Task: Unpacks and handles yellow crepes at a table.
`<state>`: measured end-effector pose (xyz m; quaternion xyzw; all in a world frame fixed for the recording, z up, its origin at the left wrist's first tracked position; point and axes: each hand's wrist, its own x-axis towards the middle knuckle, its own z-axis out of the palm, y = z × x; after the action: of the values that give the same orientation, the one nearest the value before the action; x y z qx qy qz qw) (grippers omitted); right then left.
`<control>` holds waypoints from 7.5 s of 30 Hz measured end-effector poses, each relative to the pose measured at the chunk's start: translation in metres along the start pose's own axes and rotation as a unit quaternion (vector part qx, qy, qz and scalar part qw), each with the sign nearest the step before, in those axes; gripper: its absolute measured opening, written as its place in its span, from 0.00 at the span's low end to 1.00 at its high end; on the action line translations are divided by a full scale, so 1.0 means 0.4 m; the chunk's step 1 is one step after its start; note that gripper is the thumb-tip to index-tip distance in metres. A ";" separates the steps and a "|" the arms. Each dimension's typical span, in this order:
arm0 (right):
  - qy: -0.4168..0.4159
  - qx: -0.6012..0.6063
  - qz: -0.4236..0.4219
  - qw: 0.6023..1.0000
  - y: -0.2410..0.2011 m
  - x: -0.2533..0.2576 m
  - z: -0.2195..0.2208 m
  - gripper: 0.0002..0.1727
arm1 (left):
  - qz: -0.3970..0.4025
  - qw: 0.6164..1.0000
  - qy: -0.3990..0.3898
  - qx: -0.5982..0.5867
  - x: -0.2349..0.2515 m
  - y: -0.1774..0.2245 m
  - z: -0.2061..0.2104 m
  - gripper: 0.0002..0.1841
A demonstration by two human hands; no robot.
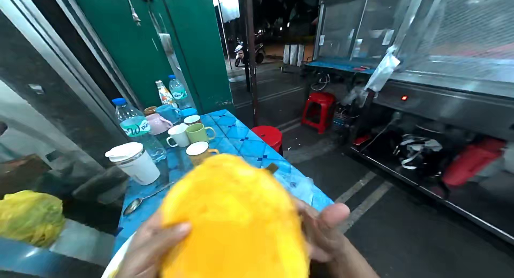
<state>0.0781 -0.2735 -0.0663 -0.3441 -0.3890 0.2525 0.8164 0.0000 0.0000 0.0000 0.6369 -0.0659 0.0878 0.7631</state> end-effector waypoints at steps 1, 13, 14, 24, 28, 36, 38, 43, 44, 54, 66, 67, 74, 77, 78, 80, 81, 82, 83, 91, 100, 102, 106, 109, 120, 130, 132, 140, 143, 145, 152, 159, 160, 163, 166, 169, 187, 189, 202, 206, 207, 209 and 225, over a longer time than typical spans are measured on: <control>0.057 -0.014 -0.022 0.998 -0.012 -0.039 -0.012 0.38 | -0.016 1.000 -0.025 0.000 0.034 -0.017 0.042 0.18; 0.529 -0.168 -0.158 0.816 -0.176 -0.357 -0.082 0.15 | -0.305 0.866 -0.054 0.393 0.440 -0.319 0.338 0.38; 0.534 -0.183 -0.165 0.809 -0.189 -0.369 -0.080 0.15 | -0.296 0.854 -0.054 0.425 0.453 -0.334 0.355 0.34; 0.497 -0.278 -0.226 0.790 -0.320 -0.400 -0.047 0.16 | 0.057 0.949 -0.110 0.289 0.513 -0.187 0.499 0.13; 0.489 -0.313 -0.268 0.768 -0.365 -0.360 0.014 0.18 | 0.255 0.924 -0.221 0.178 0.463 -0.004 0.572 0.09; 0.485 -0.310 -0.257 0.777 -0.344 -0.386 0.048 0.19 | 0.164 0.931 -0.289 0.152 0.325 -0.053 0.482 0.23; 0.492 -0.302 -0.221 0.786 -0.317 -0.388 0.047 0.17 | 0.065 0.948 -0.257 0.179 0.304 -0.084 0.448 0.33; 0.347 -0.305 -0.122 0.878 -0.256 -0.415 0.002 0.18 | -0.047 0.960 -0.236 0.144 0.240 -0.070 0.393 0.36; 0.311 -0.308 -0.103 0.893 -0.253 -0.405 0.002 0.24 | -0.046 0.959 -0.246 0.133 0.229 -0.060 0.389 0.35; 0.068 -0.306 -0.054 0.948 -0.298 -0.324 0.039 0.53 | 0.081 0.923 -0.007 0.375 0.246 -0.061 0.409 0.07; 0.129 -0.293 0.045 0.946 -0.246 -0.314 0.025 0.28 | 0.049 0.939 -0.262 0.218 0.169 -0.008 0.362 0.16; 0.132 -0.297 0.049 0.944 -0.248 -0.316 0.024 0.28 | 0.084 0.930 -0.236 0.267 0.157 -0.015 0.347 0.15; 0.226 -0.380 0.048 0.896 -0.315 -0.317 0.054 0.27 | 0.212 0.760 0.046 0.612 0.083 -0.095 0.272 0.08; 0.230 -0.375 0.052 0.897 -0.328 -0.311 0.068 0.25 | 0.128 0.786 0.048 0.603 0.064 -0.098 0.264 0.08; 0.235 -0.370 0.054 0.897 -0.328 -0.308 0.077 0.25 | 0.095 0.809 0.034 0.580 0.059 -0.098 0.261 0.07; 0.258 -0.365 0.053 0.893 -0.325 -0.302 0.093 0.23 | 0.028 0.882 -0.001 0.471 0.055 -0.095 0.249 0.07; 0.275 -0.362 0.053 0.889 -0.321 -0.300 0.098 0.22 | -0.004 0.931 -0.017 0.364 0.054 -0.088 0.245 0.06; 0.290 -0.356 0.054 0.887 -0.316 -0.298 0.100 0.22 | -0.021 0.974 -0.024 0.224 0.050 -0.077 0.248 0.04; 0.299 -0.344 0.060 0.888 -0.308 -0.296 0.102 0.22 | -0.027 0.996 -0.028 0.080 0.045 -0.066 0.254 0.03; 0.281 -0.224 0.110 0.927 -0.214 -0.294 0.081 0.19 | -0.038 0.971 -0.023 -0.235 0.033 -0.081 0.241 0.13; 0.430 -0.134 0.055 0.891 -0.176 -0.267 0.068 0.16 | 0.164 0.894 -0.087 0.407 -0.012 -0.190 0.168 0.11; 0.406 -0.138 0.070 0.901 -0.162 -0.272 0.070 0.17 | 0.103 0.941 -0.006 0.321 -0.001 -0.186 0.172 0.08; 0.334 -0.184 0.094 0.920 -0.145 -0.280 0.077 0.19 | -0.059 0.996 0.050 -0.038 0.021 -0.131 0.176 0.06; 0.306 -0.197 0.104 0.926 -0.127 -0.284 0.061 0.21 | -0.112 0.975 0.092 -0.168 0.031 -0.127 0.189 0.09; 0.229 -0.148 0.118 0.955 -0.111 -0.278 0.032 0.18 | -0.058 0.941 0.180 -0.279 0.068 -0.181 0.210 0.15; 0.369 -0.131 0.056 0.918 -0.103 -0.273 0.026 0.16 | 0.010 0.997 -0.043 -0.062 0.050 -0.210 0.173 0.05; 0.360 -0.137 0.051 0.922 -0.106 -0.284 0.013 0.16 | 0.044 0.996 -0.046 0.055 0.054 -0.230 0.163 0.12; 0.221 -0.199 0.061 0.953 -0.101 -0.291 0.012 0.19 | -0.053 0.994 -0.029 0.093 0.065 -0.212 0.205 0.31; 0.190 -0.213 0.074 0.956 -0.093 -0.289 0.010 0.23 | -0.062 0.992 0.027 0.103 0.081 -0.216 0.208 0.16; 0.212 -0.217 0.065 0.951 -0.088 -0.290 0.013 0.21 | -0.020 0.983 0.081 0.165 0.084 -0.230 0.201 0.14; 0.419 -0.148 0.063 0.894 -0.071 -0.275 0.006 0.16 | 0.108 0.940 0.078 0.313 0.012 -0.279 0.175 0.20; 0.470 -0.098 0.063 0.875 -0.034 -0.242 0.022 0.17 | 0.103 0.898 0.069 0.422 -0.063 -0.288 0.172 0.26; 0.473 -0.095 0.059 0.874 -0.035 -0.240 0.023 0.17 | 0.098 0.893 0.089 0.430 -0.067 -0.286 0.167 0.26; 0.438 -0.070 0.015 0.896 -0.032 -0.254 0.010 0.16 | 0.083 0.884 0.115 0.445 -0.071 -0.283 0.147 0.26; 0.384 -0.054 -0.037 0.921 -0.024 -0.270 -0.011 0.14 | 0.089 0.882 0.082 0.456 -0.073 -0.290 0.135 0.23; 0.407 -0.068 -0.062 0.909 -0.018 -0.263 -0.011 0.13 | 0.098 0.904 0.066 0.410 -0.085 -0.279 0.145 0.12; 0.564 -0.144 -0.032 0.812 0.020 -0.129 0.020 0.24 | 0.159 0.971 -0.134 0.118 -0.059 -0.249 0.180 0.04; 0.550 -0.147 -0.018 0.822 0.020 -0.114 0.009 0.23 | 0.190 0.978 -0.068 0.046 -0.043 -0.230 0.186 0.03; 0.583 -0.220 0.022 0.782 -0.015 -0.031 -0.037 0.19 | 0.182 0.919 -0.135 0.324 -0.034 -0.242 0.180 0.05; 0.544 -0.247 0.003 0.802 0.039 -0.007 -0.011 0.33 | 0.165 0.967 -0.147 0.130 -0.026 -0.221 0.194 0.06; 0.532 -0.253 0.008 0.808 0.043 -0.003 -0.005 0.35 | 0.158 0.977 -0.129 0.063 -0.019 -0.214 0.193 0.06; 0.525 -0.245 0.020 0.815 0.046 0.010 0.014 0.32 | 0.163 0.978 -0.129 0.016 -0.006 -0.209 0.188 0.07; 0.493 -0.144 0.077 0.854 0.155 0.048 -0.078 0.12 | 0.029 0.988 -0.004 0.149 0.000 -0.334 0.185 0.10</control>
<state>0.1053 -0.2324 -0.1186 -0.5662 0.0603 0.0527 0.8204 0.0300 -0.0959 -0.1149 0.7415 -0.0735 0.1165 0.6566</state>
